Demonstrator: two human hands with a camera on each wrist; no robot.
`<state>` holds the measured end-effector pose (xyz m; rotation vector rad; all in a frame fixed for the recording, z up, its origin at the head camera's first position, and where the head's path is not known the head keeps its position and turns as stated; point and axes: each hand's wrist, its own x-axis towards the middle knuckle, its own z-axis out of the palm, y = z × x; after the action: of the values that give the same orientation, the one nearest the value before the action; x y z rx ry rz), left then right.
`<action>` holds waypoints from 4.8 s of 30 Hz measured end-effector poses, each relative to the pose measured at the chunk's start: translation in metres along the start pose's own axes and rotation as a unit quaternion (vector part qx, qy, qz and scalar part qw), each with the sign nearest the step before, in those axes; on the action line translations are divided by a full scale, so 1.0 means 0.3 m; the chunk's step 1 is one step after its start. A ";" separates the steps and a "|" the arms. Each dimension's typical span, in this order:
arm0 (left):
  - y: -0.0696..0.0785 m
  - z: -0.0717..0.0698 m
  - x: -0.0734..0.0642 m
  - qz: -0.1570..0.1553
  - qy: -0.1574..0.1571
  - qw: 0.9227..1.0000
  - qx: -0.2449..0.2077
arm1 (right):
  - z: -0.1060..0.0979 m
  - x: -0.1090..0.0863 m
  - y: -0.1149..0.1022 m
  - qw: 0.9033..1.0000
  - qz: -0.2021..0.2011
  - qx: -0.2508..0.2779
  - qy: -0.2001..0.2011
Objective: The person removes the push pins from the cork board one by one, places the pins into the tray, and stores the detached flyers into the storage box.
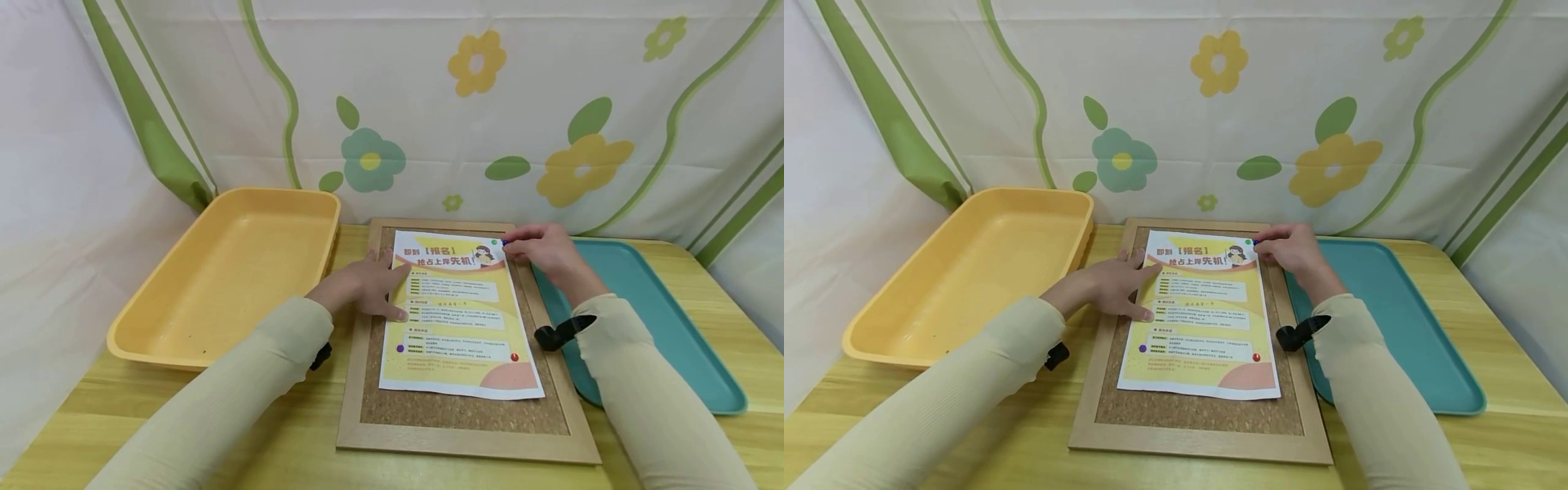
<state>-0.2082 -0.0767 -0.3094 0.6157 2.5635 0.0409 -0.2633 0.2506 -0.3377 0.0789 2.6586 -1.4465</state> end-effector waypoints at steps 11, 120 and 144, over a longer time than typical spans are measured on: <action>0.000 -0.002 0.000 0.003 -0.002 1.000 0.002 | -0.031 -0.002 0.026 1.000 0.005 -0.012 0.002; 0.001 0.001 -0.011 -0.004 0.002 1.000 -0.006 | -0.159 0.009 0.173 0.993 0.070 -0.093 0.036; -0.003 -0.001 -0.004 -0.002 -0.001 1.000 -0.006 | -0.166 0.011 0.185 0.998 0.062 -0.006 0.019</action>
<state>-0.2079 -0.0780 -0.3087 0.6066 2.5610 0.0551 -0.2647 0.3225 -0.3573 0.2676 2.6394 -1.4039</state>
